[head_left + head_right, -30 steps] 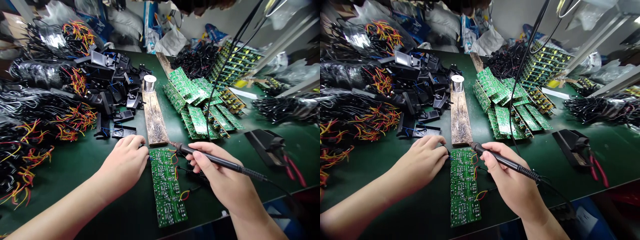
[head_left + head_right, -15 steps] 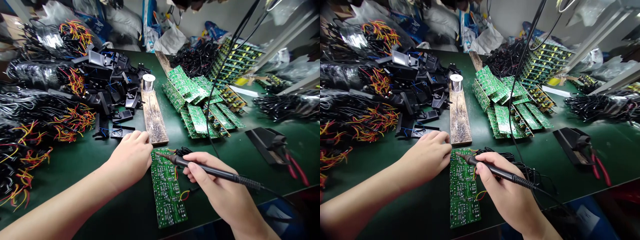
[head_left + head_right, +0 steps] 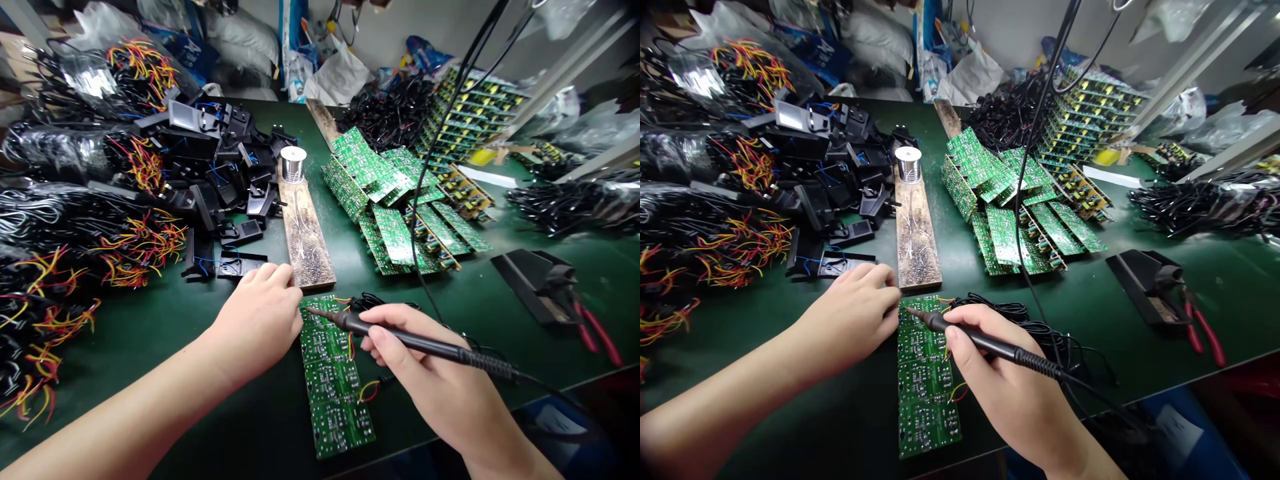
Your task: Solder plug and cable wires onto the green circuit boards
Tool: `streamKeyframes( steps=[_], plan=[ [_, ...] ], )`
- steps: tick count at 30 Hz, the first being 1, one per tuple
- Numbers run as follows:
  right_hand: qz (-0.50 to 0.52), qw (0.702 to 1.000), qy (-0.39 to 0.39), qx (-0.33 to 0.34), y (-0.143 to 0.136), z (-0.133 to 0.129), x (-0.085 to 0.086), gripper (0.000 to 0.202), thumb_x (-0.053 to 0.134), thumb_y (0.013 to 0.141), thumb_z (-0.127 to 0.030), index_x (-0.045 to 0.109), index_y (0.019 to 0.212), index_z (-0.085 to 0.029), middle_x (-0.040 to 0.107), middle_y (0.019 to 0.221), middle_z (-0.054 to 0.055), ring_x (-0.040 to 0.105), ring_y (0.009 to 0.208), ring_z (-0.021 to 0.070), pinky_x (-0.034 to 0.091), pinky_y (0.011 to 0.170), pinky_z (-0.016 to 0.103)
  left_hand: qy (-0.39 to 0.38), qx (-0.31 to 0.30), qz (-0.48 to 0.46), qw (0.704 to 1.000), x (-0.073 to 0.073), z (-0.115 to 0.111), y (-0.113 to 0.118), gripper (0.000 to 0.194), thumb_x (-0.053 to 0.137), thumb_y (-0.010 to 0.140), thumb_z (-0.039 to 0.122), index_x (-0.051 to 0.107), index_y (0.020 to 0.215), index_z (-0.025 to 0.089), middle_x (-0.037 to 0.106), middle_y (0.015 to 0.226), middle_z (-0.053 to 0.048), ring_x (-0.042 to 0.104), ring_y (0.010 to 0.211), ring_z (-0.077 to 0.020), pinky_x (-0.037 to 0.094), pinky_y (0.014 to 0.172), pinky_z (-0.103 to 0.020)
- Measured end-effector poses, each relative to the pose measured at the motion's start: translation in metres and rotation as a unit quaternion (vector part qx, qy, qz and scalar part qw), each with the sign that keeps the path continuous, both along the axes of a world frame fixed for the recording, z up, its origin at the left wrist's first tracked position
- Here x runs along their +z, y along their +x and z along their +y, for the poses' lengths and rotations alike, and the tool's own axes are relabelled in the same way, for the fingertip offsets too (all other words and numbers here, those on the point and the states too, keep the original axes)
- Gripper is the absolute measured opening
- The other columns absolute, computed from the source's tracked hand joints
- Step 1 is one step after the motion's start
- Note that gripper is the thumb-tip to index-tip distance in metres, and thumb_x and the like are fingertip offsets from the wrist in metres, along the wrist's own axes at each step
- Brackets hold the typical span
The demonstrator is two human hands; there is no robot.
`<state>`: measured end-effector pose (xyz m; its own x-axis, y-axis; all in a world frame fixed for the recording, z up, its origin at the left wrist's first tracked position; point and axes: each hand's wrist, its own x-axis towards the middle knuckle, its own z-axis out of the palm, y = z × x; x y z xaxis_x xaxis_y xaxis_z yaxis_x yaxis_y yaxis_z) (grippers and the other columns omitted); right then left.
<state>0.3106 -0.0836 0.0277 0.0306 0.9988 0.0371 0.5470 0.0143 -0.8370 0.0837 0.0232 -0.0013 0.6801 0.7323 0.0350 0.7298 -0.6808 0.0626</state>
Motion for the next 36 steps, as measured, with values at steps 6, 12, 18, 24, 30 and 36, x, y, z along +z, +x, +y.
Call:
streamKeyframes(
  steps=[6, 12, 18, 24, 30, 36],
  plan=[
    [-0.004, 1.0, -0.001, -0.003, -0.001, 0.0, -0.001, 0.018, 0.062, 0.109, -0.037, 0.076, 0.114, -0.028, 0.08, 0.095, 0.001, 0.078, 0.081, 0.0166, 0.064, 0.071, 0.023, -0.006, 0.005, -0.002, 1.0, 0.0, -0.001, 0.0, 0.025, 0.054, 0.101, 0.025, 0.072, 0.084, 0.019, 0.065, 0.104, -0.012, 0.058, 0.101, -0.0306, 0.052, 0.091, -0.05],
    [0.009, 0.999, 0.024, -0.029, 0.0, -0.002, -0.003, 0.016, 0.064, 0.108, -0.036, 0.076, 0.115, -0.027, 0.081, 0.093, 0.0, 0.079, 0.077, 0.0154, 0.066, 0.073, 0.023, -0.004, 0.004, -0.003, 1.0, -0.002, -0.001, -0.002, 0.027, 0.052, 0.103, 0.026, 0.072, 0.086, 0.019, 0.065, 0.106, -0.012, 0.059, 0.103, -0.0302, 0.052, 0.093, -0.049],
    [0.004, 0.999, 0.017, -0.03, -0.001, -0.003, -0.004, 0.019, 0.063, 0.108, -0.038, 0.076, 0.115, -0.026, 0.081, 0.092, 0.002, 0.079, 0.076, 0.0173, 0.067, 0.073, 0.026, -0.003, 0.006, -0.005, 1.0, -0.002, 0.0, -0.002, 0.028, 0.051, 0.103, 0.026, 0.072, 0.086, 0.019, 0.065, 0.106, -0.012, 0.059, 0.102, -0.0303, 0.052, 0.092, -0.05],
    [-0.011, 0.998, 0.04, -0.039, 0.004, 0.009, -0.001, 0.02, 0.063, 0.108, -0.038, 0.075, 0.118, -0.025, 0.08, 0.094, 0.003, 0.078, 0.077, 0.0175, 0.067, 0.071, 0.027, 0.001, 0.004, -0.007, 1.0, -0.003, -0.001, -0.003, 0.026, 0.053, 0.103, 0.027, 0.072, 0.087, 0.019, 0.066, 0.106, -0.012, 0.06, 0.102, -0.0299, 0.052, 0.093, -0.049],
    [-0.011, 0.998, 0.054, -0.025, 0.0, 0.03, -0.006, 0.022, 0.064, 0.108, -0.039, 0.075, 0.119, -0.024, 0.08, 0.099, 0.003, 0.078, 0.086, 0.0183, 0.065, 0.076, 0.028, 0.002, 0.01, -0.003, 1.0, -0.002, -0.003, -0.004, 0.027, 0.051, 0.104, 0.028, 0.072, 0.088, 0.02, 0.067, 0.105, -0.011, 0.061, 0.102, -0.0306, 0.051, 0.092, -0.051],
    [-0.007, 0.998, 0.055, -0.027, -0.005, 0.036, -0.01, 0.02, 0.065, 0.108, -0.039, 0.076, 0.119, -0.026, 0.08, 0.099, 0.002, 0.078, 0.087, 0.0184, 0.064, 0.078, 0.029, 0.016, 0.004, -0.016, 1.0, -0.004, -0.005, -0.006, 0.024, 0.053, 0.103, 0.026, 0.071, 0.088, 0.02, 0.068, 0.105, -0.011, 0.062, 0.101, -0.0297, 0.051, 0.093, -0.05]
  ],
)
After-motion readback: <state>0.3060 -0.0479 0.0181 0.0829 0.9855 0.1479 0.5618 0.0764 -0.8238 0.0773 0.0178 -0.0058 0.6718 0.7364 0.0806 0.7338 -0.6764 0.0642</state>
